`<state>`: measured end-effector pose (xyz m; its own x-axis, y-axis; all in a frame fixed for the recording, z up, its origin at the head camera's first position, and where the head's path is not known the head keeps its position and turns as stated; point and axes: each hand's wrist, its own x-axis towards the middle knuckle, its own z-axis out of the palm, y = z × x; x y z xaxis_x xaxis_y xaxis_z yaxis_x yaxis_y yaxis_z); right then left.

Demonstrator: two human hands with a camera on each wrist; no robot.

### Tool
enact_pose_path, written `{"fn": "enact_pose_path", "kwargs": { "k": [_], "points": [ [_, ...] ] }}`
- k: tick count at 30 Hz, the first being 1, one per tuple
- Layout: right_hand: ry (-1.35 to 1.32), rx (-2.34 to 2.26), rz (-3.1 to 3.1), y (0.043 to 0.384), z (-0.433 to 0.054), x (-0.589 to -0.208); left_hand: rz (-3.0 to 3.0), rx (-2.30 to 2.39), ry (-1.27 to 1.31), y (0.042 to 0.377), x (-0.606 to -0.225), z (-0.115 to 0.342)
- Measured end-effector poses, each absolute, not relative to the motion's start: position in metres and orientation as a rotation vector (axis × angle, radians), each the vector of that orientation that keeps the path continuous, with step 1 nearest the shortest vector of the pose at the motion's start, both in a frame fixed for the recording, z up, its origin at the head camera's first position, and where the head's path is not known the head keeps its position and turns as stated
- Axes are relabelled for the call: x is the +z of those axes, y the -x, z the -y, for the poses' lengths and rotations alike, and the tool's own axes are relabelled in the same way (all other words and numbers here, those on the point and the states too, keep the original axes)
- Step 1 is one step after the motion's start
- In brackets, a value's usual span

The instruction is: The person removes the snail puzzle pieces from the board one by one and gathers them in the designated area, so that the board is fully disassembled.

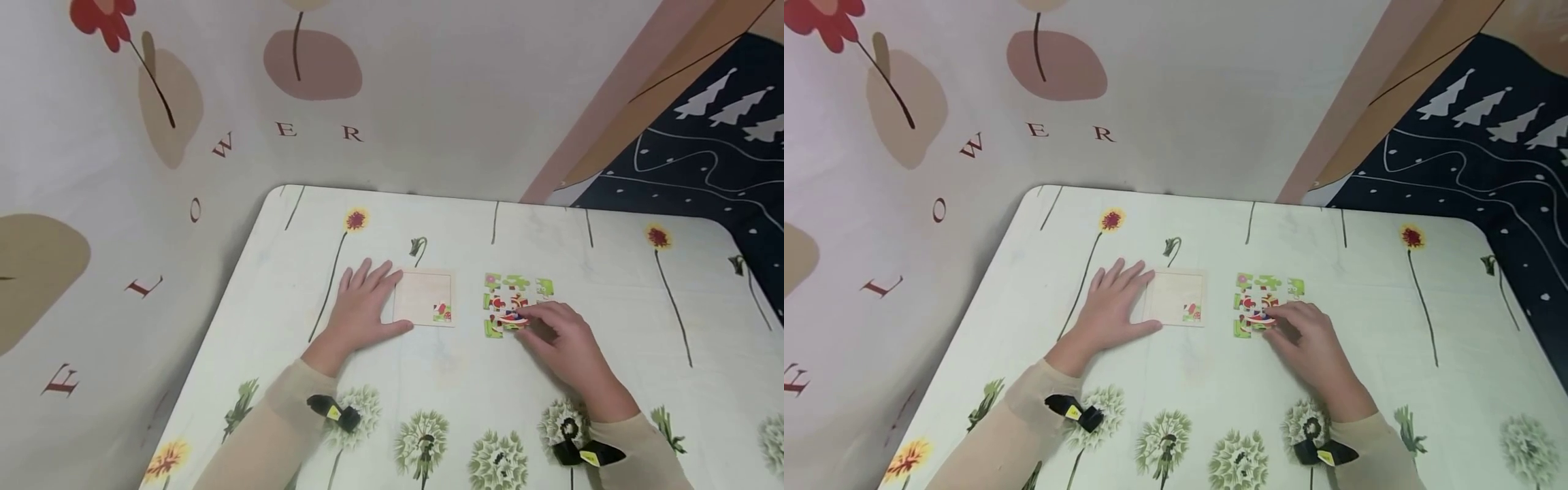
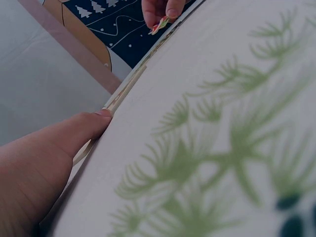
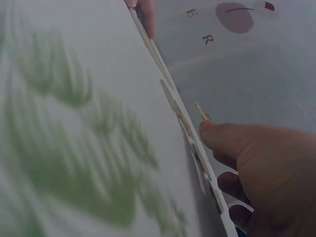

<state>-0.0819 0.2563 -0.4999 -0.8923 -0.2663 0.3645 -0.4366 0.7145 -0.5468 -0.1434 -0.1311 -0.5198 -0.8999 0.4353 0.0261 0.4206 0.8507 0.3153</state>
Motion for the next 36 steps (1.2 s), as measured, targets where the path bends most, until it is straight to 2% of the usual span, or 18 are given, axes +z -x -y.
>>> {"fn": "enact_pose_path", "kwargs": {
  "k": [10,36],
  "points": [
    [-0.562,0.911,2.656,0.068,-0.274,-0.508,-2.977,0.483,-0.68,0.144,-0.52,0.132],
    [-0.538,1.009,2.66,0.069,-0.269,-0.514,-2.964,0.48,-0.67,0.144,-0.518,0.13]
  ]
}}
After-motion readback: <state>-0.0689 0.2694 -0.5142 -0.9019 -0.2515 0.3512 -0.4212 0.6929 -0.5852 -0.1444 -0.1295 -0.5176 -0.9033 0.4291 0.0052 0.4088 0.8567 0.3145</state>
